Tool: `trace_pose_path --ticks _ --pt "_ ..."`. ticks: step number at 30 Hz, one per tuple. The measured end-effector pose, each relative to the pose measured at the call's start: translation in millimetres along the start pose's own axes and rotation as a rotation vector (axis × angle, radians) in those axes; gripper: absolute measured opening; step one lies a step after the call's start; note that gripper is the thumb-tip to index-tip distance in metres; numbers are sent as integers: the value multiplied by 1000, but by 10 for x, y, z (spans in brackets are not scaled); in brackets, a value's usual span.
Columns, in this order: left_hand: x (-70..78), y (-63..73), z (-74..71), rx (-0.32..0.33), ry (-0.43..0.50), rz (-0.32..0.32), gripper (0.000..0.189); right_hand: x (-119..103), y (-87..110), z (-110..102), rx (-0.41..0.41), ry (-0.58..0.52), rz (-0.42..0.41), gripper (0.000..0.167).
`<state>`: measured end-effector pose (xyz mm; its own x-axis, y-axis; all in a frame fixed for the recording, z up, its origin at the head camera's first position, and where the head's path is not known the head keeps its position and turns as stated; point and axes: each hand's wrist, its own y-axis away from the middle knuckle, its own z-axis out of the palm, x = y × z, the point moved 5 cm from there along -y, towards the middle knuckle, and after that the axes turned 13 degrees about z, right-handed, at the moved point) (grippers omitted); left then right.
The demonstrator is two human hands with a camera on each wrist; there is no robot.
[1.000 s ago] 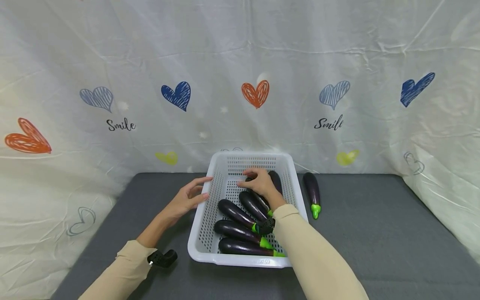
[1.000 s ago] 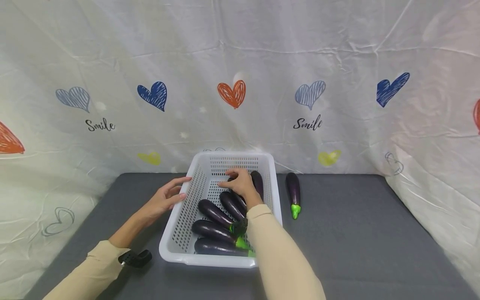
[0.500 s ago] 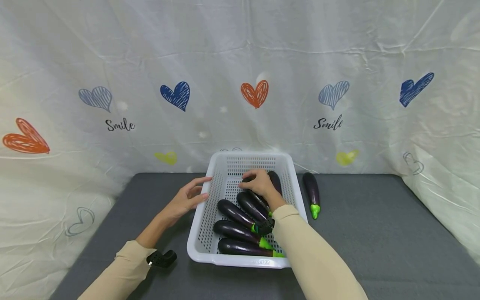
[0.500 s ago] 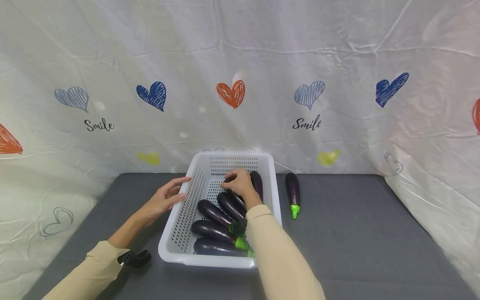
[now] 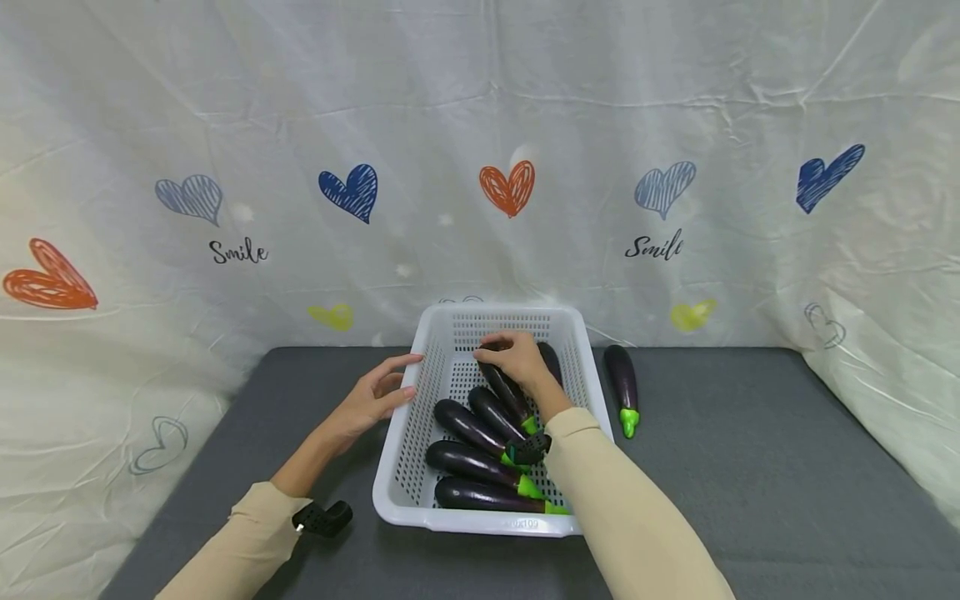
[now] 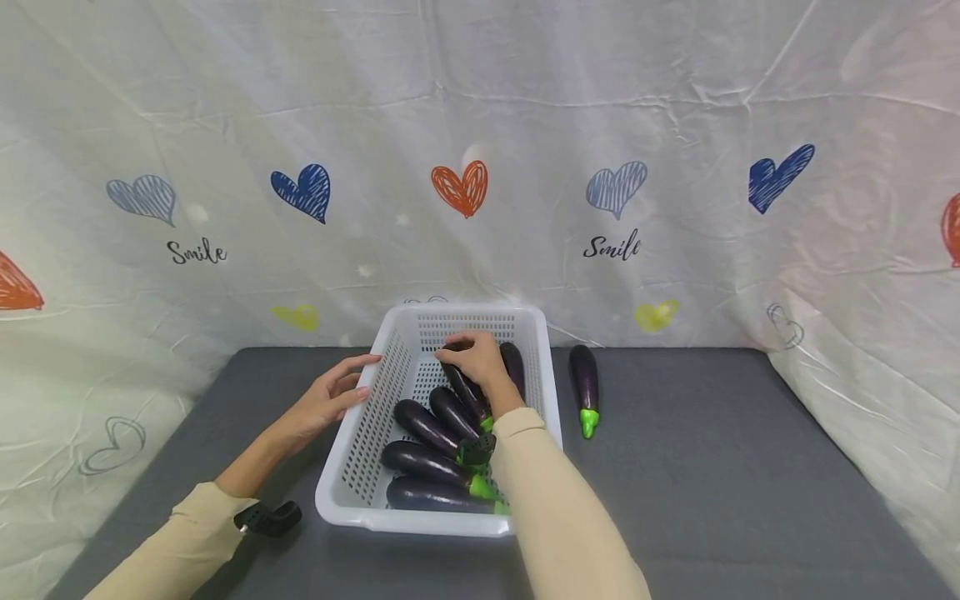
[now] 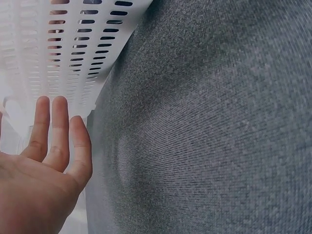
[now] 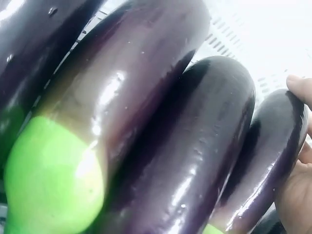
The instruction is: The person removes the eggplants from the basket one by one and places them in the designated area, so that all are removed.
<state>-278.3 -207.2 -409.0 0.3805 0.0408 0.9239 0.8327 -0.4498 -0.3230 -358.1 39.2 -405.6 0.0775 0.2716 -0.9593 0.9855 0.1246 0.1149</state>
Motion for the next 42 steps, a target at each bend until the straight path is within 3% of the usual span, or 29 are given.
trace_pose_path --ticks 11,26,42 --pt "-15 11 1 -1 2 -12 56 -10 11 7 -30 -8 43 33" --pt "2 -8 5 -3 -12 -16 57 -60 39 6 -44 -7 10 29" --pt "2 0 25 0 -29 -23 57 -88 63 -32 -36 -16 92 38"
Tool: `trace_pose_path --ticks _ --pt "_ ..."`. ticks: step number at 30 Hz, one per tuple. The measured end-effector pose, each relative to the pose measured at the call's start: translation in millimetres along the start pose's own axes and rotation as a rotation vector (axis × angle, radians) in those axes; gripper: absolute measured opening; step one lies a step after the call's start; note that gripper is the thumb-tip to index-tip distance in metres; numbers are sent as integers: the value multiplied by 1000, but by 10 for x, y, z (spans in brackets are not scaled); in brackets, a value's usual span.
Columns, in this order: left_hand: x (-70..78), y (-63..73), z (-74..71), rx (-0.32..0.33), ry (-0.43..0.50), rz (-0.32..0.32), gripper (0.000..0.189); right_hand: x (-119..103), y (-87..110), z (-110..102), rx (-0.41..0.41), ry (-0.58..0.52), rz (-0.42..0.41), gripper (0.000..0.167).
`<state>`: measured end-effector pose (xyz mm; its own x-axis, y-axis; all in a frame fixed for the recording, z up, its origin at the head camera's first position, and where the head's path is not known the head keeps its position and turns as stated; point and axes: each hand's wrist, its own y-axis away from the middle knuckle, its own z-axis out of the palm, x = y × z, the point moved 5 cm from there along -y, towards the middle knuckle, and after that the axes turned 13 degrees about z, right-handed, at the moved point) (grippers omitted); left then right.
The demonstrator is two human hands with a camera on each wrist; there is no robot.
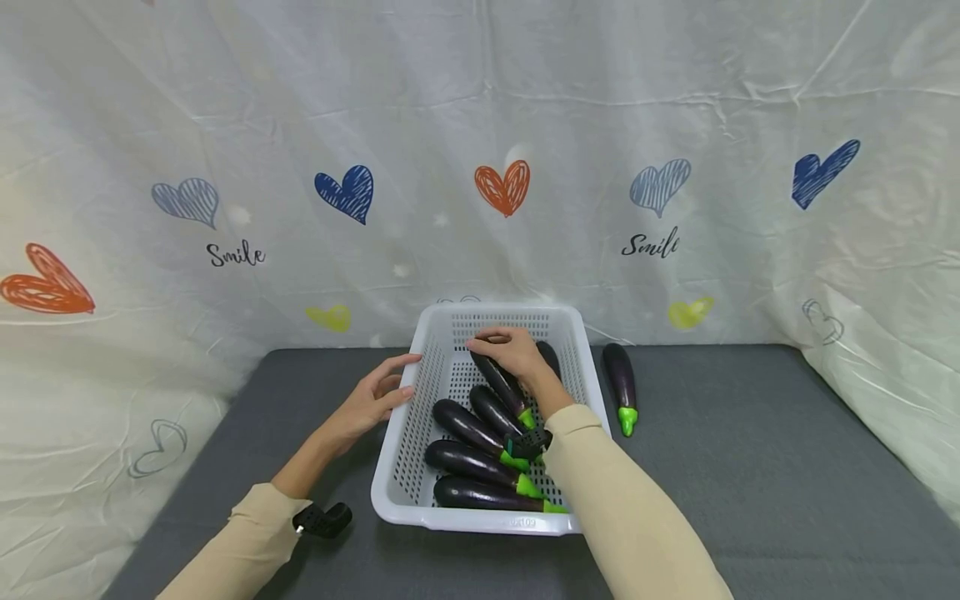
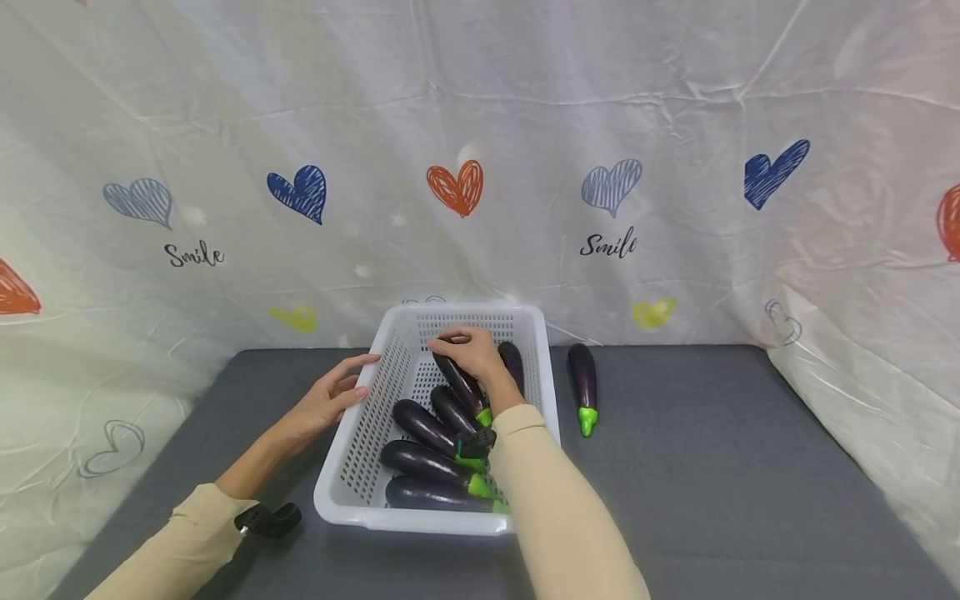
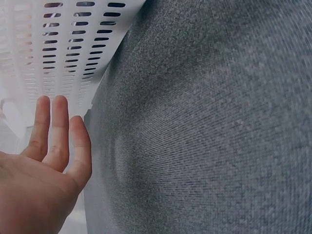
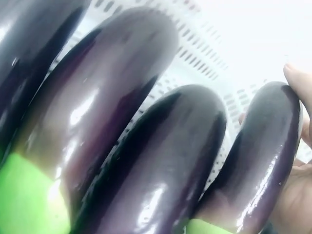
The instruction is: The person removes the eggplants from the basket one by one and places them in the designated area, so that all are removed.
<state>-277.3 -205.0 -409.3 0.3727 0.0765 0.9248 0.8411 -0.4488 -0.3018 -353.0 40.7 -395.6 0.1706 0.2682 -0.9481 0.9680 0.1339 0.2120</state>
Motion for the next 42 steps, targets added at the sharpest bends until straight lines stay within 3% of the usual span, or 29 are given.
trace_pose_path --ticks 8,12,16,21,26,33,42 --pt "-11 -15 7 -19 0 2 57 -95 11 -32 -33 -66 24 37" --pt "-12 -15 12 -23 -3 3 57 -159 12 -40 -91 -180 28 41" --pt "-18 -17 20 -29 -1 -1 57 -222 33 -68 -97 -247 26 40" --pt "-20 -18 26 -34 3 -6 57 -281 58 -147 -39 -142 -25 38" --pt "-14 -16 17 -31 -8 -9 57 -345 95 -239 -33 -10 -65 51" --pt "-10 -17 13 -30 -29 -14 57 -432 156 -364 -76 59 -80 64" --pt "-11 -11 2 -26 -40 -20 57 -470 232 -502 -101 79 -55 64"
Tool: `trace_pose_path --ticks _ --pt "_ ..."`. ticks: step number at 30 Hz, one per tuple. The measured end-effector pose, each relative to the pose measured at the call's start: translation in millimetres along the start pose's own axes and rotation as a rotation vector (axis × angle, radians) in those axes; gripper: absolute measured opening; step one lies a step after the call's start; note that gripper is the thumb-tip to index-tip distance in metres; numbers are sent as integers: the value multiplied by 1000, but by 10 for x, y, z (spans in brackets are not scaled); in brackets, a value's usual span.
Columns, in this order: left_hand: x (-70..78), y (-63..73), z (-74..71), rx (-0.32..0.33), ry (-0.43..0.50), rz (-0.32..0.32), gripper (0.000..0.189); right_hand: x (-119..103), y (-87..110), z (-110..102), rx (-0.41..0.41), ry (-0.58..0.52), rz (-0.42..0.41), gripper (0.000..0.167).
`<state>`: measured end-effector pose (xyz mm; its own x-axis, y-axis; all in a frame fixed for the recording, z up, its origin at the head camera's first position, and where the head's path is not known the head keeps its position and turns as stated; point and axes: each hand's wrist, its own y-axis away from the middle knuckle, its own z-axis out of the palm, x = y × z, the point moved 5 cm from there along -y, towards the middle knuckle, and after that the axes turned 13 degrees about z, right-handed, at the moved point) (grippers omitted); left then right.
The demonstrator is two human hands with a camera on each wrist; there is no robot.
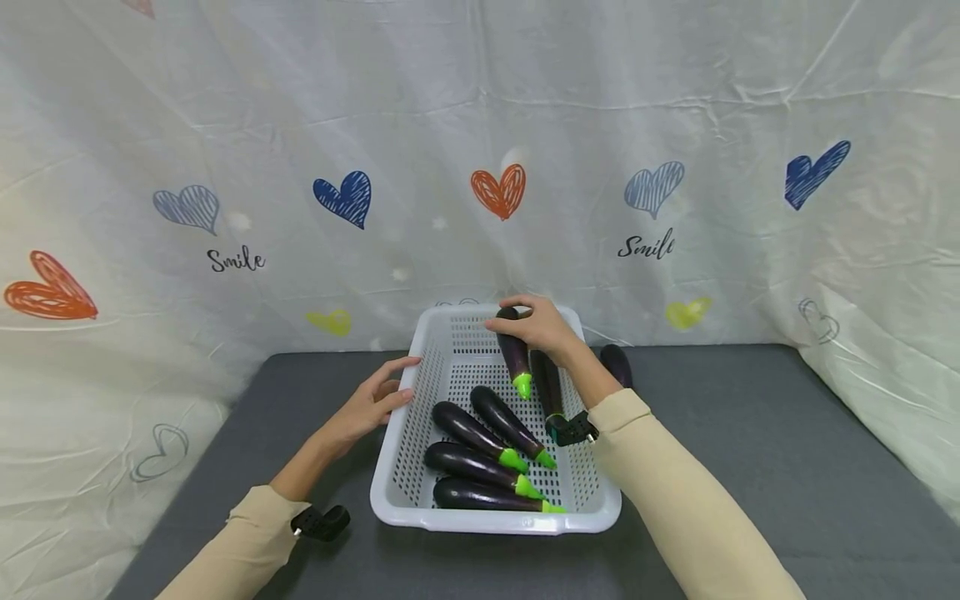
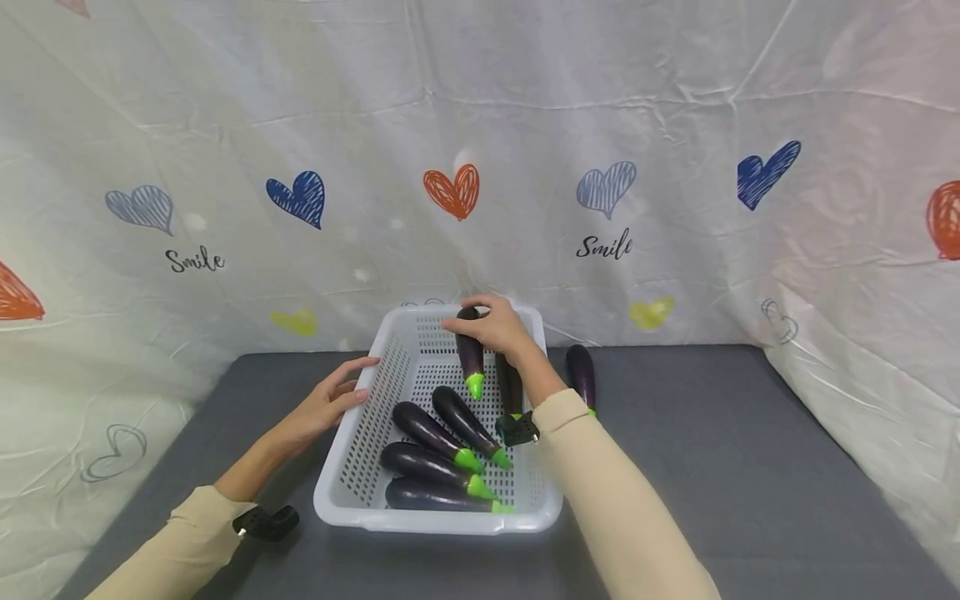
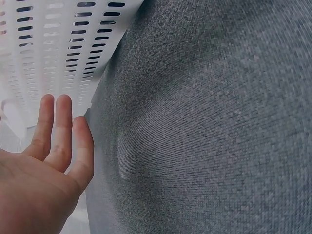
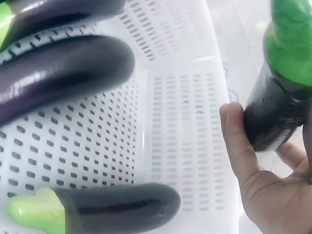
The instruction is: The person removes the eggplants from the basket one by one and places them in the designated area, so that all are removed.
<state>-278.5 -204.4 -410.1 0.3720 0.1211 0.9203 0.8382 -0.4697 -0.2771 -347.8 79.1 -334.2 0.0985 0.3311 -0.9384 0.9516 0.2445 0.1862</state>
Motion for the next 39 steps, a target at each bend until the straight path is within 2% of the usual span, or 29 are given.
trace_pose_path --ticks 13,22,31,39 --pt "-8 -9 -1 -8 -8 9 57 -21 25 -95 -29 -77 49 64" --pt "-15 -11 8 -8 -5 -3 57 -10 66 -142 -87 -146 18 60" --pt "-22 -1 4 -2 -4 -2 57 -31 138 -271 -63 -103 -77 63" --pt "-7 5 9 -1 -5 -7 58 -110 214 -371 -78 29 -100 73"
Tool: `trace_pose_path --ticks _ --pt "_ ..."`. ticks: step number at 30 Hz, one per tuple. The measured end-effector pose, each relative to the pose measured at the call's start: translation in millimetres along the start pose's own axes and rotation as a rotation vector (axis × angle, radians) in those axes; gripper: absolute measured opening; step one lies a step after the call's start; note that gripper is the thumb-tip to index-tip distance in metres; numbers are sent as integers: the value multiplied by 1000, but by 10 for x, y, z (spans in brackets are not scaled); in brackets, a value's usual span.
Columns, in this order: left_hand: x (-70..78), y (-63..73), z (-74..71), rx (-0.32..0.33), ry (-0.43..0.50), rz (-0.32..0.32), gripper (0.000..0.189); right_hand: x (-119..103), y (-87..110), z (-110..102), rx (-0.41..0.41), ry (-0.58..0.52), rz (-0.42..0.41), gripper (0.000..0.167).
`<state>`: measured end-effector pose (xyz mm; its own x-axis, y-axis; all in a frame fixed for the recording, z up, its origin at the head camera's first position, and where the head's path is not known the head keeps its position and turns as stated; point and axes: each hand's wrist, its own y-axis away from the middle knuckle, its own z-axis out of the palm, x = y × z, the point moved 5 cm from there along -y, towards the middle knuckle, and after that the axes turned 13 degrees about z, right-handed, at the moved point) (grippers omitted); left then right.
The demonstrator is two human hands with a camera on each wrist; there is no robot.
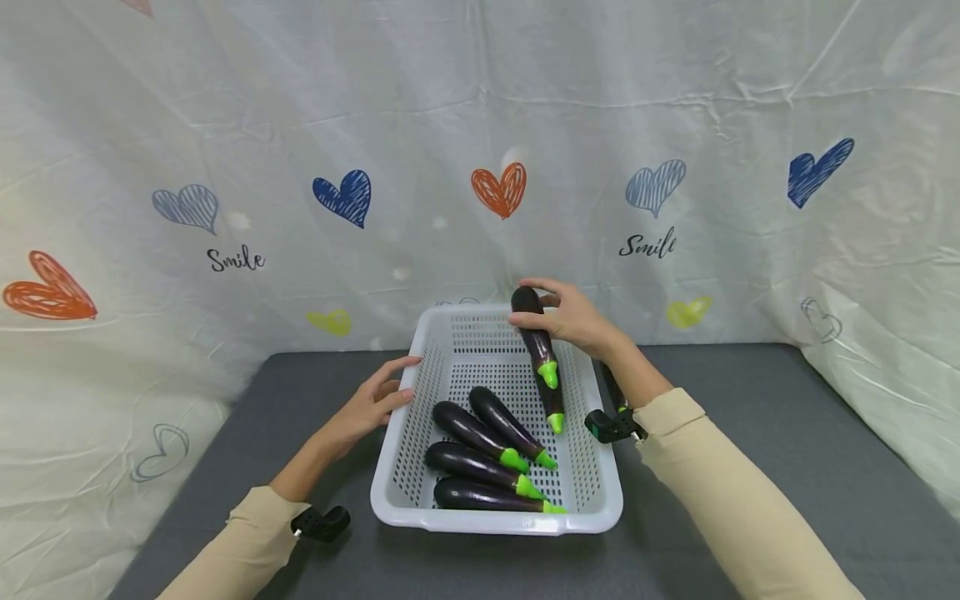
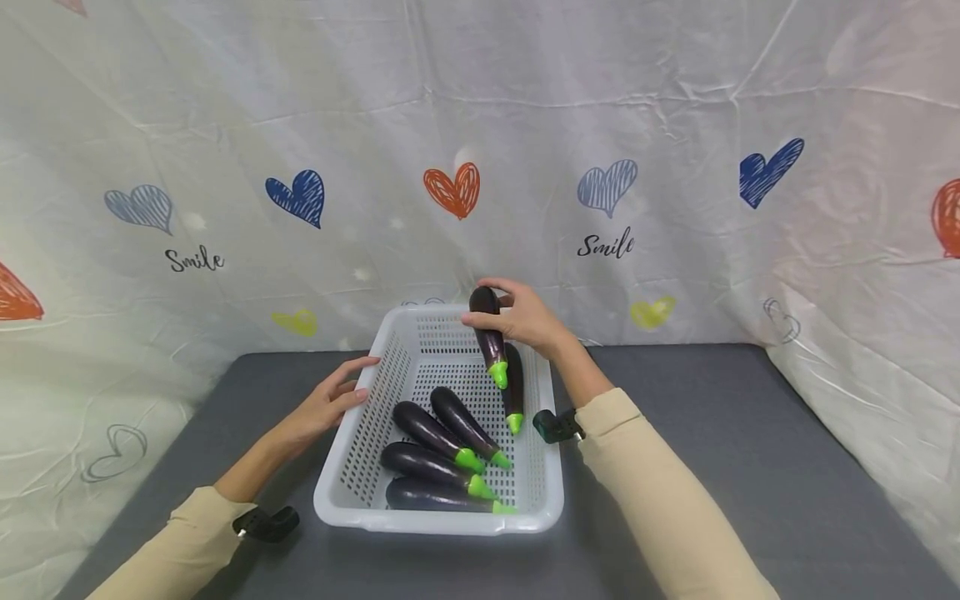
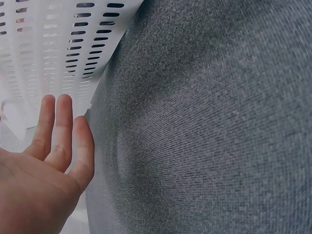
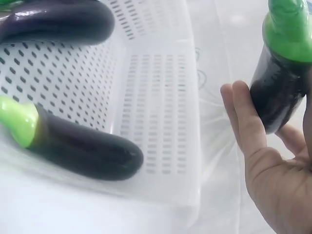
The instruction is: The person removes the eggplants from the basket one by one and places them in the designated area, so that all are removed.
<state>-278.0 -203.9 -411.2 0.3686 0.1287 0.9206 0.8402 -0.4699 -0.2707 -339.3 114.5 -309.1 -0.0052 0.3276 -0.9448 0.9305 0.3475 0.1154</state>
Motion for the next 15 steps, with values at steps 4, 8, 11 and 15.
trace_pose_path --ticks 4,8,11,15 --pt "-2 0 -1 -3 3 1 57 -36 37 -56 4 21 -10 76" --pt "-10 3 -3 -4 -8 -2 57 -43 57 -124 16 23 -32 75" --pt "-10 7 -2 -9 -16 -2 57 -44 79 -190 39 36 -58 75" --pt "-4 11 -3 -13 -20 -2 57 -45 118 -286 74 56 -87 75"
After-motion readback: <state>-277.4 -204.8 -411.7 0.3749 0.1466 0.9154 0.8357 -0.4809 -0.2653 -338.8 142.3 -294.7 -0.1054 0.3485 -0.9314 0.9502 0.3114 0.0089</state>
